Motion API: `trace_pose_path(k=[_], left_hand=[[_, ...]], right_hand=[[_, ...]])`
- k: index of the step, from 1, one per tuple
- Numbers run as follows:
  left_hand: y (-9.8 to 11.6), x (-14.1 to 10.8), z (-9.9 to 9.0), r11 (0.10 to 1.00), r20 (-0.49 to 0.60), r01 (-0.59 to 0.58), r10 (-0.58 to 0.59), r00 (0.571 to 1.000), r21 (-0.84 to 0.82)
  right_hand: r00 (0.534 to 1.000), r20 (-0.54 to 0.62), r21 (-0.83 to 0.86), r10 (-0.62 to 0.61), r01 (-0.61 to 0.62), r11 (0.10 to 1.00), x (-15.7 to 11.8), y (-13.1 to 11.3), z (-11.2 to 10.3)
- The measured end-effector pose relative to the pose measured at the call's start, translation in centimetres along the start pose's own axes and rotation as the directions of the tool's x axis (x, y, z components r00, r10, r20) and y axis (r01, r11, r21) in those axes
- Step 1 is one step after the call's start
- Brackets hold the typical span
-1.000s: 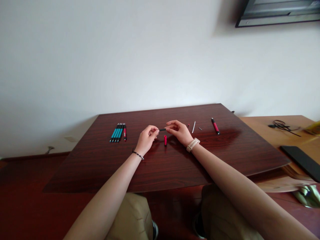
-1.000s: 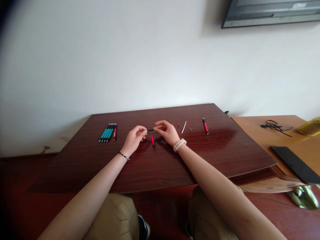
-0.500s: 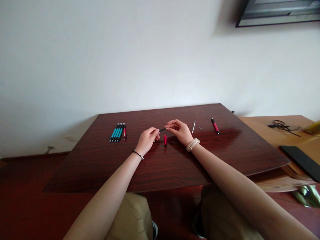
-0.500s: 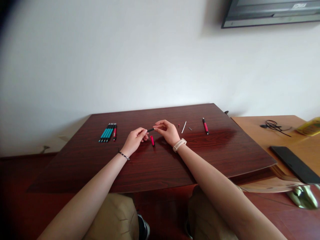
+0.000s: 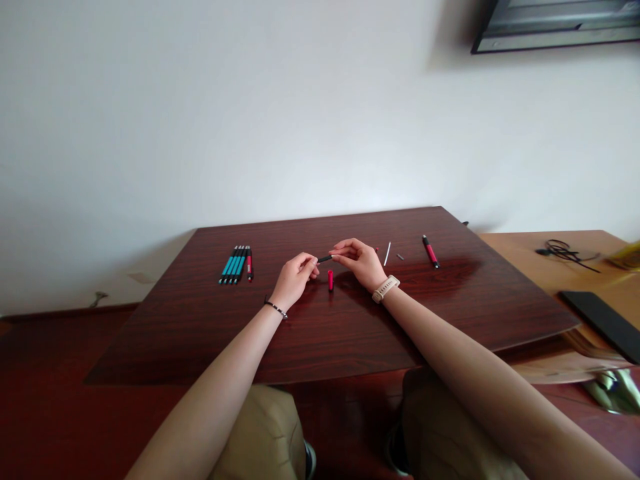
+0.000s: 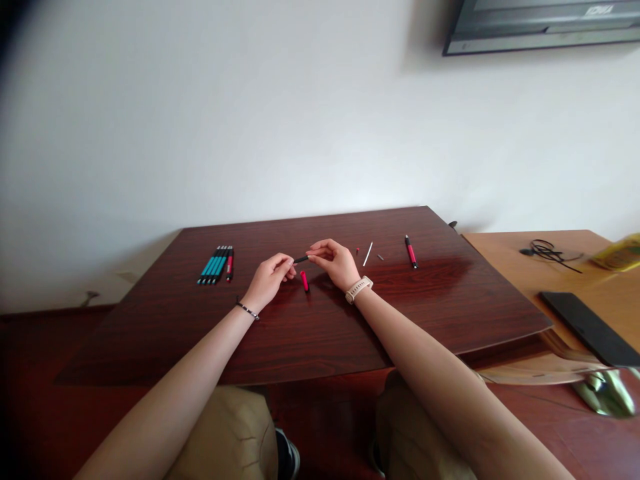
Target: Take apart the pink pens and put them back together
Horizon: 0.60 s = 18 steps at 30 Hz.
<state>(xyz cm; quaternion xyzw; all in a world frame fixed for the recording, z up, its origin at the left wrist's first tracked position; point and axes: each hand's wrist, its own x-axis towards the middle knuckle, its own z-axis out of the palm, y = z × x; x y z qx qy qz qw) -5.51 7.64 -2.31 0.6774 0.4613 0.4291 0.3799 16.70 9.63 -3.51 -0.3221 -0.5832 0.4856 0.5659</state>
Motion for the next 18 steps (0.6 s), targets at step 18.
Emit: trace_pose_path(k=[18], left_hand=[[-0.14,0.13,-0.11,0.995,-0.043,-0.073,0.076,0.996,0.069]], right_hand=[[1.000,-0.008,-0.008,0.007,-0.007,1.000,0.00,-0.18,0.13]])
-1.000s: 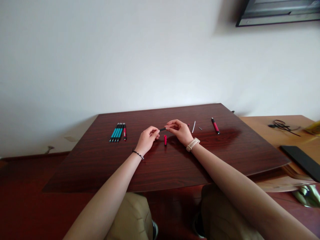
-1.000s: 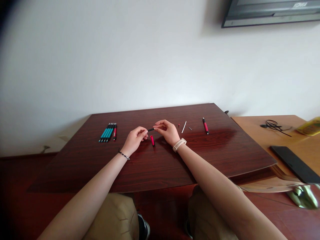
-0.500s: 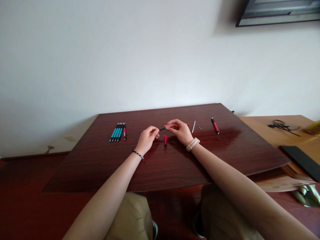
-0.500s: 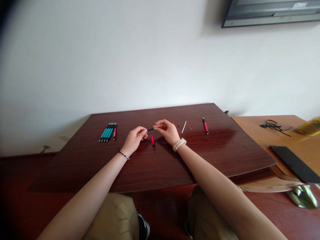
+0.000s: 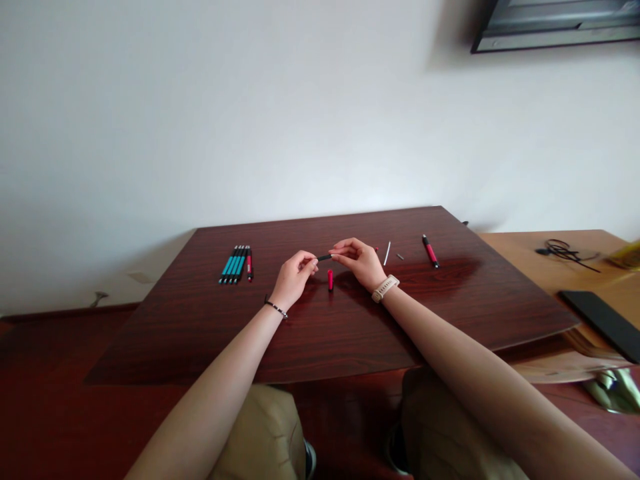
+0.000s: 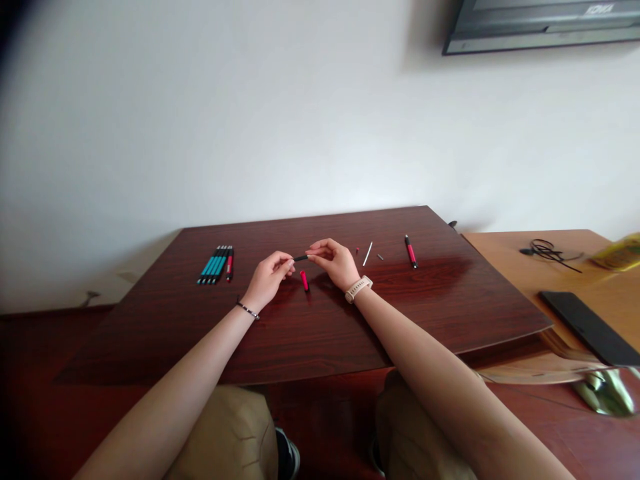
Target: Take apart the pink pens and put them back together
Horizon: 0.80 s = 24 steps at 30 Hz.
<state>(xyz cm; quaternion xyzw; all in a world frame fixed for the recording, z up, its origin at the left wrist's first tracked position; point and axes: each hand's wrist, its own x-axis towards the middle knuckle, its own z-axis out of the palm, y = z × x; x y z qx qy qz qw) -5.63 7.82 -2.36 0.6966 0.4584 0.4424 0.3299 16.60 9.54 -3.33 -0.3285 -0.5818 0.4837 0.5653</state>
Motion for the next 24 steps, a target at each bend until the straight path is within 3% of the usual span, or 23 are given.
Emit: trace_pose_path(k=[12,24], left_hand=[[0.6,-0.3,-0.3,0.997,-0.049,-0.066,0.068,0.996,0.044],[0.0,0.2,-1.2,0.978,-0.257,0.012,-0.067,0.964,-0.208]], right_hand=[[0.999,-0.011,-0.011,0.031,-0.031,0.999,0.1,-0.4,-0.1],[0.998,0.051,-0.075,-0.027,0.031,0.997,-0.4,-0.2,0.2]])
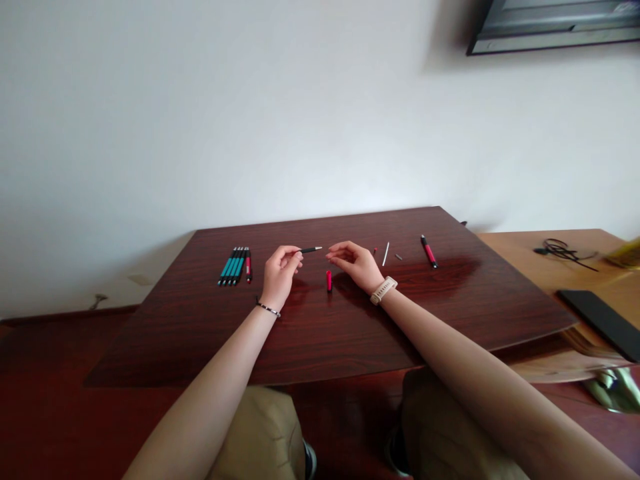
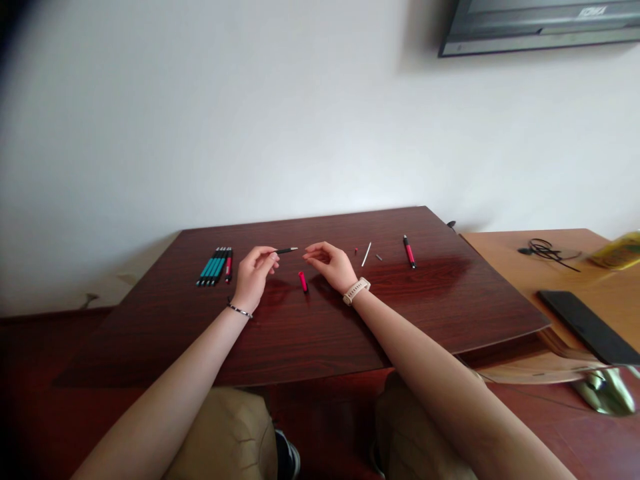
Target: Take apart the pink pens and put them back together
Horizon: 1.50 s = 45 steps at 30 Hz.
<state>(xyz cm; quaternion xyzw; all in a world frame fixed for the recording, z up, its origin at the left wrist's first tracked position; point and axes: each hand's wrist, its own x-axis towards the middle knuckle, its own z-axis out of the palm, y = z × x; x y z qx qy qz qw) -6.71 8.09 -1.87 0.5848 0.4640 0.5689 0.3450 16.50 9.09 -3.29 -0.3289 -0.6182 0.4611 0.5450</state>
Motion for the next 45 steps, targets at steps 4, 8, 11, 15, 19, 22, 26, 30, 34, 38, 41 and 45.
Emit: trace_pose_path(k=[4,8,11,15,19,22,26,30,34,38,41,45], left_hand=[[-0.2,0.2,-0.2,0.996,-0.047,0.040,-0.044,0.998,-0.077],[-0.1,0.2,-0.2,0.983,-0.059,0.103,-0.113,0.992,-0.149],[-0.1,0.1,-0.2,0.968,-0.054,0.134,-0.148,0.987,-0.214],[0.0,-0.1,0.0,0.959,-0.029,0.148,-0.159,0.987,-0.240],[0.2,-0.2,0.1,0.955,-0.021,0.160,-0.170,0.985,-0.248],[0.1,-0.1,0.0,0.950,-0.029,0.157,-0.171,0.985,-0.270],[-0.2,0.0,-0.2,0.946,-0.040,0.161,-0.179,0.983,-0.281],[-0.3,0.1,0.0,0.954,-0.041,0.168,-0.184,0.982,-0.250],[-0.3,0.2,0.1,0.956,-0.033,0.163,-0.177,0.984,-0.245],[-0.2,0.1,0.1,0.956,-0.021,0.152,-0.163,0.986,-0.253],[-0.2,0.1,0.0,0.956,-0.014,0.133,-0.142,0.990,-0.261],[-0.3,0.1,0.2,0.958,-0.019,0.132,-0.142,0.990,-0.254]], right_hand=[[0.999,-0.049,0.000,0.013,-0.013,1.000,0.1,-0.4,-0.3],[0.981,-0.192,-0.042,0.004,-0.012,0.999,0.5,-1.7,-2.0],[0.938,-0.343,-0.231,-0.056,-0.027,0.973,0.6,-2.5,-4.7],[0.933,-0.324,-0.714,-0.155,-0.134,0.687,0.1,-2.3,-9.1],[0.936,-0.350,-0.885,-0.038,-0.317,0.341,-0.4,-1.0,-12.5],[0.920,-0.384,-0.884,0.074,-0.390,0.259,-0.6,-0.3,-14.4],[0.916,-0.370,-0.874,0.155,-0.400,0.277,-0.9,-0.1,-15.9],[0.930,-0.315,-0.907,0.189,-0.354,0.229,-1.3,-0.4,-16.2],[0.949,-0.255,-0.935,0.185,-0.290,0.203,-1.6,-0.4,-15.8],[0.961,-0.235,-0.952,0.147,-0.259,0.166,-1.8,-0.6,-15.5],[0.943,-0.307,-0.906,0.131,-0.331,0.263,-1.8,-1.1,-15.2],[0.938,-0.323,-0.834,0.124,-0.344,0.432,-1.7,-1.8,-14.5]])
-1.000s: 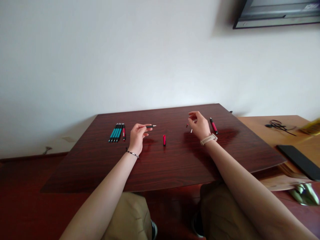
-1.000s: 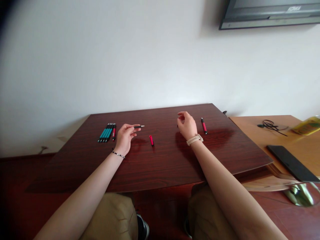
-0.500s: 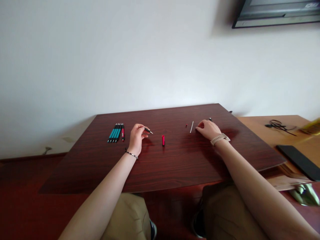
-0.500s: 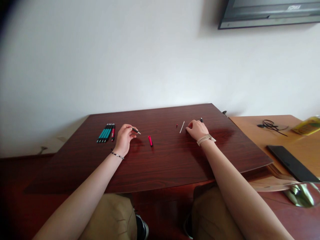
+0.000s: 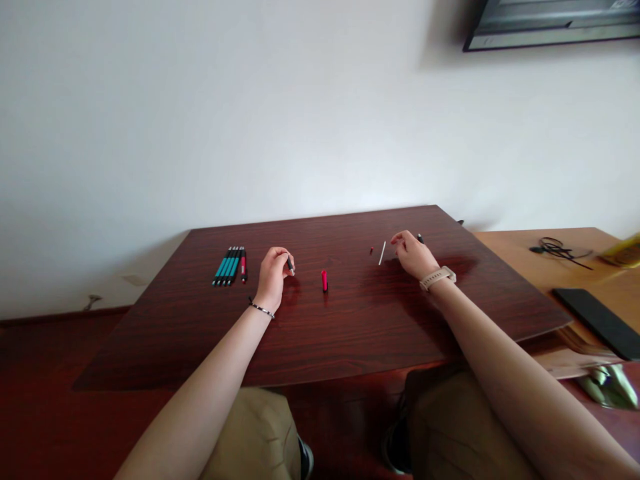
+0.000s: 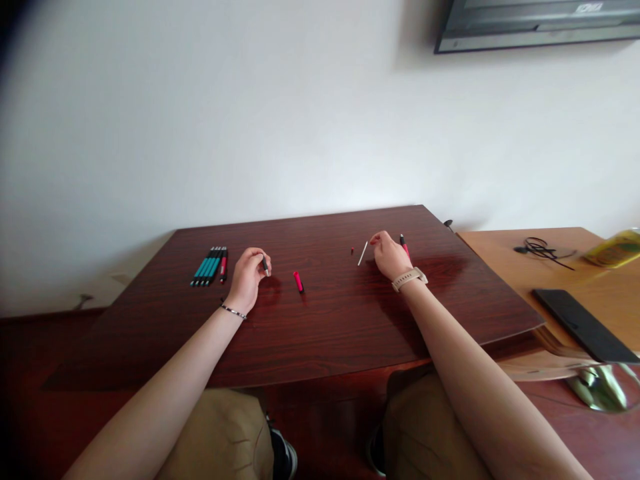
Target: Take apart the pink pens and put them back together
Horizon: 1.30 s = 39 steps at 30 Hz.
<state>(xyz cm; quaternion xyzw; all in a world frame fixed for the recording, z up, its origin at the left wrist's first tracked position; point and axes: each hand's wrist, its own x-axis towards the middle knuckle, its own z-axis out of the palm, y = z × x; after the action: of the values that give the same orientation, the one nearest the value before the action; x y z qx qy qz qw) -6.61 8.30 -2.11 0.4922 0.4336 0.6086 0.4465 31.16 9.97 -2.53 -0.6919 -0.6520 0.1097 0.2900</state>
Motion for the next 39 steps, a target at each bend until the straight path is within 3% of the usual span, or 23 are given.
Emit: trace_pose_path(k=[6,12,19,30,35,39], left_hand=[[-0.2,0.2,0.2,1.000,-0.046,0.007,-0.006,0.999,0.025],[0.0,0.0,0.2,0.999,-0.004,0.017,-0.017,1.000,0.051],[-0.1,-0.2,0.3,0.985,0.038,-0.035,0.029,0.999,0.167],[-0.5,-0.1,-0.1,0.966,0.073,-0.099,0.083,0.994,0.240],[-0.4,-0.2,-0.1,0.963,0.076,-0.104,0.088,0.993,0.248],[-0.4,-0.1,-0.1,0.965,0.061,-0.105,0.093,0.994,0.242]], right_hand=[[1.000,0.011,0.035,0.000,0.000,0.999,-0.1,-0.9,0.7],[0.998,0.003,-0.147,0.064,-0.062,0.987,-0.4,-2.1,1.3],[0.988,0.078,-0.293,0.132,-0.104,0.950,-0.1,-3.3,1.8],[0.938,0.267,-0.427,0.220,-0.090,0.900,1.1,-2.5,-0.9],[0.929,0.291,-0.417,0.227,-0.090,0.904,0.9,-2.3,-1.5],[0.941,0.273,-0.264,0.199,-0.125,0.956,0.4,-1.6,-1.8]])
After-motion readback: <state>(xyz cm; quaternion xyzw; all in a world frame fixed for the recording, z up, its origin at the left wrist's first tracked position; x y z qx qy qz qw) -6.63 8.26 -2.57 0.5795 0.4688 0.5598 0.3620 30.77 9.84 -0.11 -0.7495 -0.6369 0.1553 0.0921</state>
